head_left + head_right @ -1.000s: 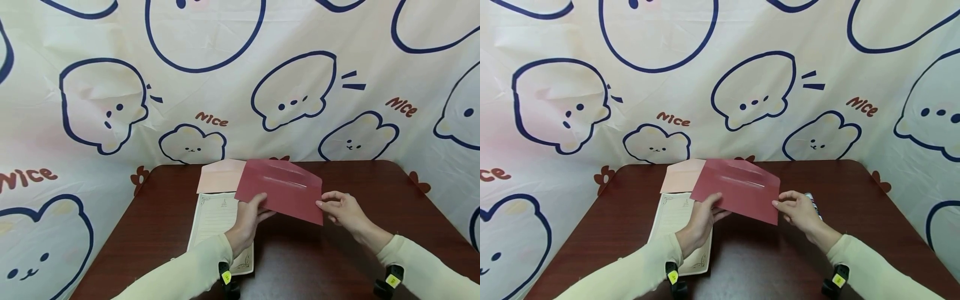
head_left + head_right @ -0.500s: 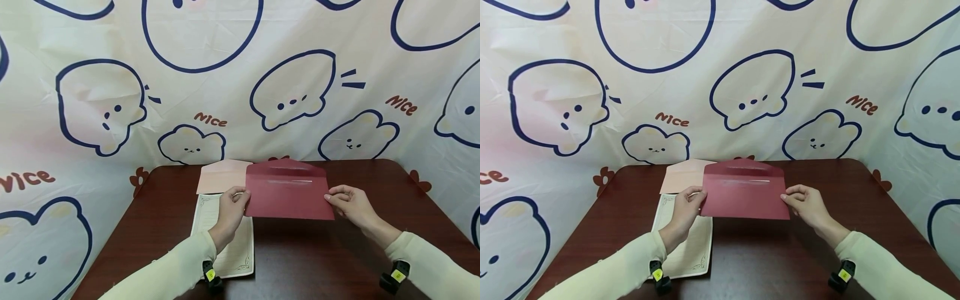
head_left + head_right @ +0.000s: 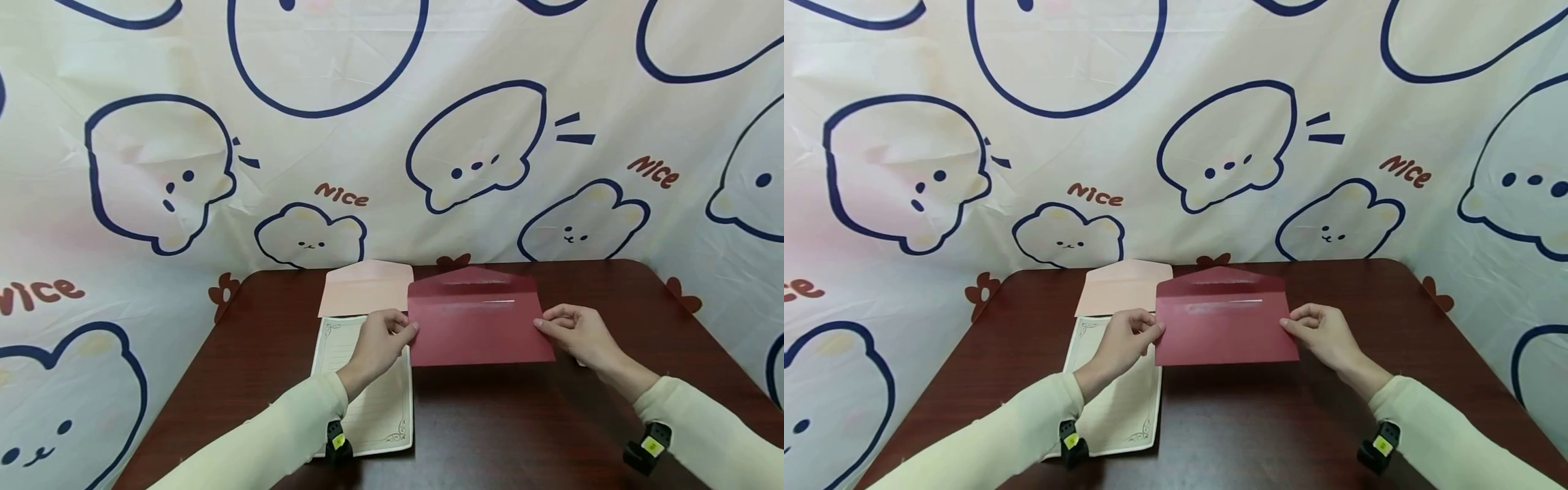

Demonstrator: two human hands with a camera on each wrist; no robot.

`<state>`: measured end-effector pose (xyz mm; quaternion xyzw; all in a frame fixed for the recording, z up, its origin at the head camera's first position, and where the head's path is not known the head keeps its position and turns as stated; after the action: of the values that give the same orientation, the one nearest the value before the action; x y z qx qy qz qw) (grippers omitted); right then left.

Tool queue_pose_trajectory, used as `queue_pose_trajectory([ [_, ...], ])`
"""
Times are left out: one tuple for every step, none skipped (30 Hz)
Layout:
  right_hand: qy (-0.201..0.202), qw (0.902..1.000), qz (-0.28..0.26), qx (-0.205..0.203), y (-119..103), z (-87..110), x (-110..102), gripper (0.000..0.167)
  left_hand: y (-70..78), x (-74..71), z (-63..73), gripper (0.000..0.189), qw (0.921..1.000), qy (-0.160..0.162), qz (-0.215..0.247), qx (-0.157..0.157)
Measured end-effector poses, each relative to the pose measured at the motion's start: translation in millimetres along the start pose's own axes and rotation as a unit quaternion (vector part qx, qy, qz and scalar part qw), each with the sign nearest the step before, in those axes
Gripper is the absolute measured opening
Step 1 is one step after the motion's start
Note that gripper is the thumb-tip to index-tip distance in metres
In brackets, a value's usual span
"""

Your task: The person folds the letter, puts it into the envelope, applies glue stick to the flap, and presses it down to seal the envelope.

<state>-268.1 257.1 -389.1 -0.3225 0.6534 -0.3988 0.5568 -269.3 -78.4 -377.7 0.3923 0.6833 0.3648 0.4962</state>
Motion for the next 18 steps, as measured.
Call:
queue_pose_trajectory([
  [-0.004,1.0000,0.002,-0.001,1.3,-0.4,0.3,0.042,-0.3,0.8,-0.6,0.014,0.9999,-0.005,-0.008,0.004],
  [-0.006,1.0000,0.006,-0.002,2.6,-0.9,0.6,0.042,-0.7,1.8,-1.4,0.014,0.9998,-0.010,-0.016,0.007],
  [-0.008,0.9999,0.008,-0.004,3.8,-1.3,0.8,0.041,-0.8,2.8,-2.0,0.014,0.9996,-0.015,-0.022,0.008],
  [-0.009,0.9998,0.014,-0.007,5.2,-1.8,0.8,0.041,-0.7,3.9,-2.5,0.014,0.9993,-0.019,-0.030,0.009],
  [-0.009,0.9997,0.019,-0.010,6.3,-2.1,0.7,0.040,-0.8,5.1,-2.7,0.014,0.9990,-0.025,-0.036,0.008],
  [-0.009,0.9995,0.025,-0.016,7.1,-2.5,0.5,0.039,-0.7,6.3,-2.9,0.014,0.9985,-0.030,-0.045,0.008],
  [-0.009,0.9993,0.031,-0.021,7.6,-2.7,0.4,0.038,-0.8,7.3,-3.1,0.015,0.9979,-0.033,-0.056,0.007],
  [-0.009,0.9989,0.037,-0.027,7.7,-3.0,0.3,0.037,-0.7,8.1,-3.3,0.015,0.9970,-0.036,-0.067,0.008],
  [-0.009,0.9984,0.044,-0.034,7.6,-3.2,0.4,0.035,-0.5,8.8,-3.3,0.015,0.9962,-0.038,-0.078,0.007],
  [-0.009,0.9978,0.051,-0.040,7.6,-3.4,0.4,0.034,-0.5,9.5,-3.4,0.015,0.9952,-0.040,-0.089,0.008],
  [-0.009,0.9972,0.057,-0.046,7.4,-3.5,0.6,0.033,-0.6,10.3,-3.4,0.016,0.9942,-0.041,-0.099,0.008],
  [-0.008,0.9964,0.065,-0.054,7.3,-3.7,0.7,0.031,-0.5,11.0,-3.5,0.016,0.9931,-0.042,-0.109,0.008],
  [-0.008,0.9957,0.071,-0.059,7.5,-4.0,0.7,0.030,-0.5,11.8,-3.6,0.016,0.9920,-0.043,-0.118,0.009],
  [-0.008,0.9948,0.079,-0.064,7.8,-4.3,0.8,0.029,-0.5,12.9,-3.8,0.015,0.9909,-0.045,-0.126,0.009],
  [-0.008,0.9938,0.087,-0.069,8.3,-4.7,0.8,0.029,-0.7,14.1,-3.7,0.015,0.9899,-0.047,-0.133,0.008],
  [-0.006,0.9924,0.097,-0.075,8.8,-5.0,0.7,0.028,-1.0,15.5,-3.6,0.015,0.9888,-0.051,-0.140,0.009],
  [-0.006,0.9909,0.109,-0.079,9.5,-5.3,0.7,0.028,-1.7,17.1,-3.4,0.015,0.9874,-0.055,-0.148,0.009],
  [-0.005,0.9891,0.122,-0.083,10.4,-5.6,0.8,0.028,-2.4,18.7,-3.2,0.016,0.9860,-0.059,-0.156,0.009],
])
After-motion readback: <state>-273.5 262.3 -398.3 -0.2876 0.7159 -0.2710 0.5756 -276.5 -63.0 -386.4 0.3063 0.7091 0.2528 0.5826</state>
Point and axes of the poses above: each hand's wrist, its own z-axis away from the middle knuckle, its own x-axis out of the palm, y = z × x, the point moved 7 cm from there along -z, towards the middle knuckle, and after that the axes turned 15 degrees about y, right-handed, at the moved point
